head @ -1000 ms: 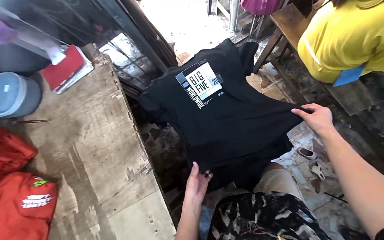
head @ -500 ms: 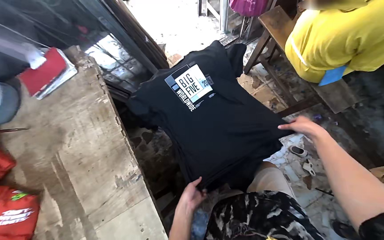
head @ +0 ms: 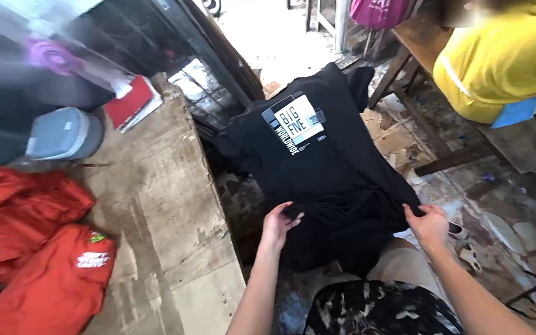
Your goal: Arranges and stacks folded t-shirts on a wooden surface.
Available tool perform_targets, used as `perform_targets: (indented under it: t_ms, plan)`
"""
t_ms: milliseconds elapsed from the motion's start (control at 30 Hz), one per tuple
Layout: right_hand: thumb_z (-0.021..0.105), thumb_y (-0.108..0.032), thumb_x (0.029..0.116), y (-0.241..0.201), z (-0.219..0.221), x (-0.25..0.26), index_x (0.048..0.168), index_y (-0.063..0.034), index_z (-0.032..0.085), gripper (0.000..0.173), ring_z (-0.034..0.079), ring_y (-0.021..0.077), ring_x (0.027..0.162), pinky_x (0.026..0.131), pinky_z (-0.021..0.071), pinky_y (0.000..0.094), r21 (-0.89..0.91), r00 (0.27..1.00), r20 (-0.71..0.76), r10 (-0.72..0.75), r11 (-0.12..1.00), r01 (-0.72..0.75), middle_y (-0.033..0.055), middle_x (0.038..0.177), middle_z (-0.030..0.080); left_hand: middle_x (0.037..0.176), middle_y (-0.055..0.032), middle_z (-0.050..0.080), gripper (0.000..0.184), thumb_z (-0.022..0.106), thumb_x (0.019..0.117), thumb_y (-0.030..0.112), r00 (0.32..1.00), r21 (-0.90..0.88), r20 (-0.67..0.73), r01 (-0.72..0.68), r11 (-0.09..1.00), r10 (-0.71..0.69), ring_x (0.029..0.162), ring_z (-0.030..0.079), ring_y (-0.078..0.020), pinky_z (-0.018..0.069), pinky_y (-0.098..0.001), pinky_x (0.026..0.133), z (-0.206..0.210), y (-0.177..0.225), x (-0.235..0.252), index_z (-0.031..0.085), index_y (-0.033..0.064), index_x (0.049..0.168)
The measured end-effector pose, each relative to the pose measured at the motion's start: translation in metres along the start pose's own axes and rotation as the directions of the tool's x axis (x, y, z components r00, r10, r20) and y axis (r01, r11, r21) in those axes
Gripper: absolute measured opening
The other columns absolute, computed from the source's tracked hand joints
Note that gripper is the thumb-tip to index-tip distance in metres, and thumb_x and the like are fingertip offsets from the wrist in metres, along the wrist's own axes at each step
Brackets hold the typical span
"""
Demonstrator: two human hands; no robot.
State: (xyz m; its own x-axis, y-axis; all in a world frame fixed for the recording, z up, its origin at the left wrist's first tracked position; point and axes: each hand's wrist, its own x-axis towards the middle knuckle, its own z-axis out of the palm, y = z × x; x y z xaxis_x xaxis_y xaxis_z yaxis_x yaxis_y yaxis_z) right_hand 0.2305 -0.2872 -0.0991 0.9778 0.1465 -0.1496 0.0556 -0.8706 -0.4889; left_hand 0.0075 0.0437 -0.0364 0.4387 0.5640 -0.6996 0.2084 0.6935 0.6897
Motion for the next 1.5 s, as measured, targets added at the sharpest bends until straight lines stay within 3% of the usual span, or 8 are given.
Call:
perform_targets:
  t_ms: [600, 800, 967, 1100, 1200, 1267, 1367, 1500]
  plan:
    - [0.079, -0.029, 0.0914, -0.019, -0.021, 0.010, 0.095, 0.0120, 0.069, 0.042, 0.057, 0.0439, 0.117, 0.101, 0.0428, 0.0579, 0.212, 0.993, -0.104, -0.055, 0.974, 0.076, 0.0334, 0.121, 0.060, 0.109, -0.0205, 0.069, 0.039, 0.051, 0.1001, 0.000, 0.989, -0.003, 0.150, 0.002, 1.000, -0.001, 0.085, 0.071, -0.0256, 0.0606, -0.0398, 0.081, 0.013, -0.016, -0.001, 0.058, -0.0006, 0.139]
    - [0.076, -0.028, 0.0936, -0.020, -0.020, 0.025, 0.117, 0.0060, 0.065, 0.043, 0.063, 0.0316, 0.102, 0.089, 0.0510, 0.0532, 0.402, 0.918, 0.233, 0.322, 0.827, -0.393, 0.0234, 0.114, 0.066, 0.109, -0.0208, 0.069, 0.038, 0.047, 0.1002, 0.003, 0.980, -0.036, 0.195, 0.035, 0.999, -0.027, 0.085, 0.071, -0.0284, 0.0604, -0.0438, 0.080, 0.002, -0.016, 0.000, 0.060, 0.0017, 0.136]
    - [0.074, -0.024, 0.0957, -0.058, -0.071, 0.028, 0.113, 0.0119, 0.066, 0.040, 0.060, 0.0408, 0.108, 0.096, 0.0437, 0.0623, 0.299, 0.959, 0.165, 0.231, 0.914, -0.272, 0.0321, 0.114, 0.064, 0.090, -0.0158, 0.067, 0.013, 0.068, 0.0936, 0.018, 0.993, 0.694, -0.074, -0.019, 0.719, 0.097, 0.082, 0.066, -0.0296, 0.0552, -0.0498, 0.073, -0.005, -0.018, -0.009, 0.068, 0.0049, 0.097]
    - [0.074, -0.021, 0.0958, -0.087, -0.101, 0.048, 0.118, 0.0128, 0.064, 0.042, 0.058, 0.0442, 0.116, 0.101, 0.0405, 0.0648, 0.313, 0.988, 0.049, 0.150, 0.937, -0.158, 0.0357, 0.122, 0.061, 0.143, -0.0144, 0.058, 0.078, 0.070, 0.0970, 0.016, 0.910, 0.457, 0.069, -0.392, 0.798, 0.408, 0.115, 0.067, -0.0259, 0.0584, -0.0466, 0.096, -0.010, -0.003, -0.045, 0.027, 0.0175, 0.161]
    - [0.075, -0.022, 0.0947, -0.090, -0.103, 0.065, 0.118, 0.0103, 0.065, 0.041, 0.059, 0.0404, 0.114, 0.101, 0.0421, 0.0623, 0.347, 0.982, 0.059, 0.178, 0.919, -0.187, 0.0324, 0.122, 0.062, 0.120, -0.0201, 0.069, 0.046, 0.065, 0.1014, 0.032, 0.894, 0.590, -0.252, -0.162, 0.791, 0.371, 0.109, 0.068, -0.0314, 0.0562, -0.0508, 0.094, -0.010, -0.071, -0.021, 0.059, 0.0019, 0.136]
    - [0.079, -0.021, 0.0916, -0.085, -0.101, 0.074, 0.117, 0.0091, 0.067, 0.041, 0.060, 0.0418, 0.113, 0.099, 0.0423, 0.0635, 0.322, 0.984, 0.087, 0.159, 0.930, -0.178, 0.0325, 0.119, 0.064, 0.133, -0.0265, 0.062, 0.051, 0.057, 0.1039, 0.039, 0.937, 0.739, -0.322, 0.161, 0.654, 0.134, 0.128, 0.058, -0.0380, 0.0455, -0.0546, 0.109, -0.008, -0.128, -0.003, 0.063, -0.0018, 0.134]
    - [0.086, -0.014, 0.0841, -0.078, -0.102, 0.078, 0.127, 0.0037, 0.065, 0.051, 0.059, 0.0438, 0.120, 0.102, 0.0434, 0.0634, 0.182, 0.970, 0.206, 0.126, 0.970, -0.164, 0.0305, 0.127, 0.063, 0.114, -0.0242, 0.068, 0.050, 0.066, 0.0995, 0.030, 0.912, 0.576, -0.399, 0.328, 0.749, -0.092, 0.093, 0.073, -0.0301, 0.0617, -0.0458, 0.081, -0.003, -0.181, 0.007, 0.055, -0.0043, 0.135]
    - [0.075, -0.031, 0.0951, -0.072, -0.098, 0.085, 0.126, 0.0091, 0.062, 0.052, 0.061, 0.0421, 0.115, 0.101, 0.0457, 0.0603, -0.078, 0.828, 0.508, 0.237, 0.970, -0.230, 0.0305, 0.123, 0.064, 0.089, -0.0145, 0.059, 0.041, 0.059, 0.1033, 0.019, 0.924, 0.094, -0.267, 0.307, 0.947, -0.273, 0.060, 0.055, -0.0177, 0.0488, -0.0318, 0.052, -0.014, -0.162, 0.000, 0.047, 0.0001, 0.137]
